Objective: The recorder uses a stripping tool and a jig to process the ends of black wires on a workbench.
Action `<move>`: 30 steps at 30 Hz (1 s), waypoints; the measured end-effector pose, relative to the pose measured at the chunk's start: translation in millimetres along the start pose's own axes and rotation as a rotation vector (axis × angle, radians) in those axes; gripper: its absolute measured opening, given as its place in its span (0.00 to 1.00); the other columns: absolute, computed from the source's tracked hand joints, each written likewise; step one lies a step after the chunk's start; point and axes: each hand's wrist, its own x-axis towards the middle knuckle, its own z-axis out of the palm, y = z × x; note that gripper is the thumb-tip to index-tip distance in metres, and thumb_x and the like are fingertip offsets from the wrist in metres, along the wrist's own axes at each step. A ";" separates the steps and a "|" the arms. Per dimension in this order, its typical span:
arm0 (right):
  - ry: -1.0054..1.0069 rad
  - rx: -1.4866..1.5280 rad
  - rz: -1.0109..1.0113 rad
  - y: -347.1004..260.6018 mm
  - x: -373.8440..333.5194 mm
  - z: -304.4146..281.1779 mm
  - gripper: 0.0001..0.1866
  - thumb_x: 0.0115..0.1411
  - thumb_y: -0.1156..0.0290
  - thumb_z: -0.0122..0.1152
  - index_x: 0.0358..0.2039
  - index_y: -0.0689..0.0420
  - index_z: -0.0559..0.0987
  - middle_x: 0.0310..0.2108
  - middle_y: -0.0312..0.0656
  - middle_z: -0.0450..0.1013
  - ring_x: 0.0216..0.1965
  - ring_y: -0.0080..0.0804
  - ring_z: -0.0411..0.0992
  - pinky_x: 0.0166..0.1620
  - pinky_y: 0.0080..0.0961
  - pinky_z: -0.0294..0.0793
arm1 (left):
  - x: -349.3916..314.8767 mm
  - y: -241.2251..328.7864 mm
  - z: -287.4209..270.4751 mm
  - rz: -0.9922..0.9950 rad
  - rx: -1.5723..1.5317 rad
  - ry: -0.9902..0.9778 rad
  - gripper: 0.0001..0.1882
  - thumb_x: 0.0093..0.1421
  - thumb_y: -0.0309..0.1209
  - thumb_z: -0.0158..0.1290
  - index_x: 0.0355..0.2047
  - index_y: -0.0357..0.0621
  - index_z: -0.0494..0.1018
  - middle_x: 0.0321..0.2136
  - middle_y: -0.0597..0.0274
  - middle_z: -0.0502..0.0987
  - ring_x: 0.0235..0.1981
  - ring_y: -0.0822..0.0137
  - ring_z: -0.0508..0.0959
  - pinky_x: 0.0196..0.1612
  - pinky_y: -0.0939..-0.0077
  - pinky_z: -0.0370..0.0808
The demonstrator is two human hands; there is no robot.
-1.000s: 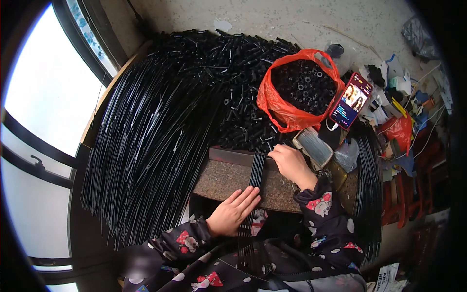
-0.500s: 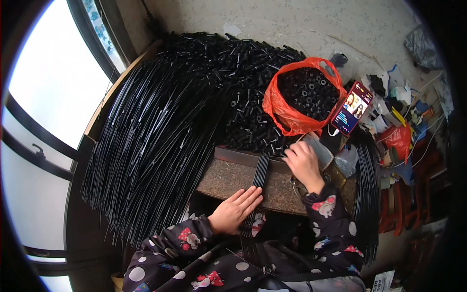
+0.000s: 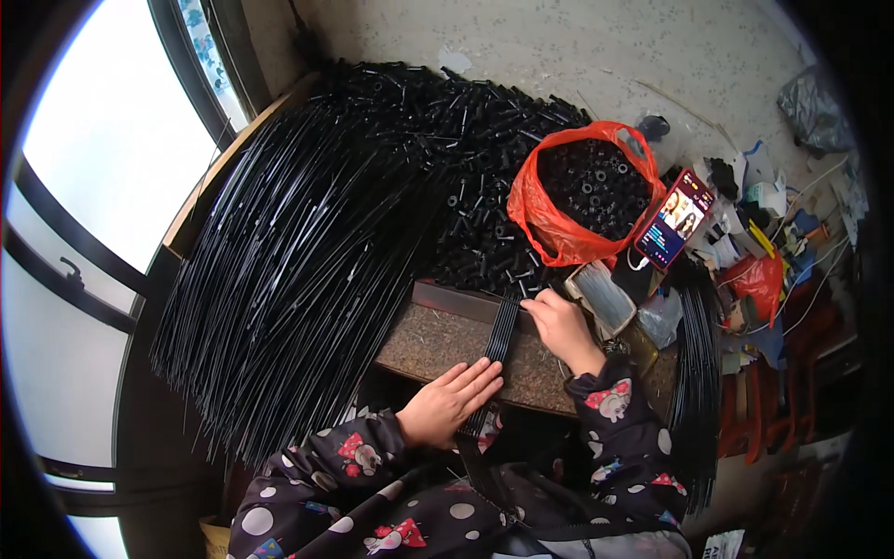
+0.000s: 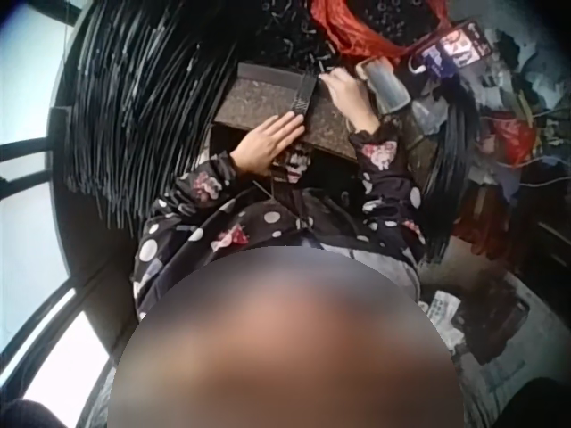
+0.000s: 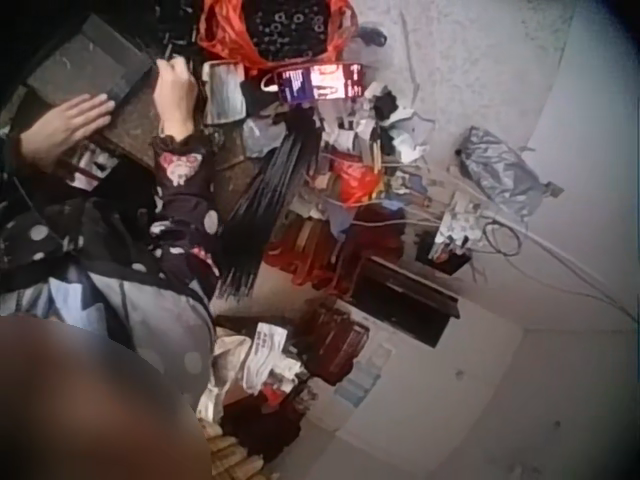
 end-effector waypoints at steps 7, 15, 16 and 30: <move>0.353 -0.101 0.172 24.5 0.8 -40.1 0.07 0.50 0.71 0.59 0.27 0.61 0.77 0.21 0.45 0.69 0.26 0.44 0.70 0.31 0.31 0.68 | -2.8 5.2 -5.3 -0.012 0.081 -0.079 0.50 0.39 0.42 0.55 0.59 0.35 0.46 0.61 0.47 0.46 0.63 0.54 0.47 0.62 0.63 0.46; 0.140 -0.439 0.149 51.6 -38.2 -60.8 0.02 0.44 0.75 0.60 0.21 0.57 0.76 0.24 0.39 0.66 0.31 0.37 0.67 0.32 0.31 0.69 | -4.8 11.2 1.3 -0.009 0.051 -0.010 0.49 0.40 0.44 0.54 0.59 0.35 0.47 0.61 0.47 0.46 0.63 0.54 0.48 0.61 0.62 0.47; 0.137 -0.435 0.149 51.8 -37.5 -60.4 0.02 0.44 0.75 0.60 0.21 0.57 0.76 0.24 0.39 0.66 0.31 0.37 0.67 0.32 0.31 0.69 | -6.9 14.3 1.1 -0.022 0.103 -0.048 0.49 0.40 0.45 0.54 0.59 0.35 0.47 0.61 0.47 0.46 0.63 0.54 0.48 0.61 0.62 0.47; -0.006 0.023 0.090 -0.1 -13.9 -8.9 0.05 0.50 0.79 0.53 0.29 0.61 0.75 0.26 0.46 0.69 0.29 0.47 0.70 0.31 0.33 0.69 | -5.4 12.4 3.4 -0.036 0.087 -0.079 0.53 0.35 0.47 0.59 0.59 0.36 0.48 0.61 0.49 0.47 0.62 0.57 0.49 0.61 0.63 0.48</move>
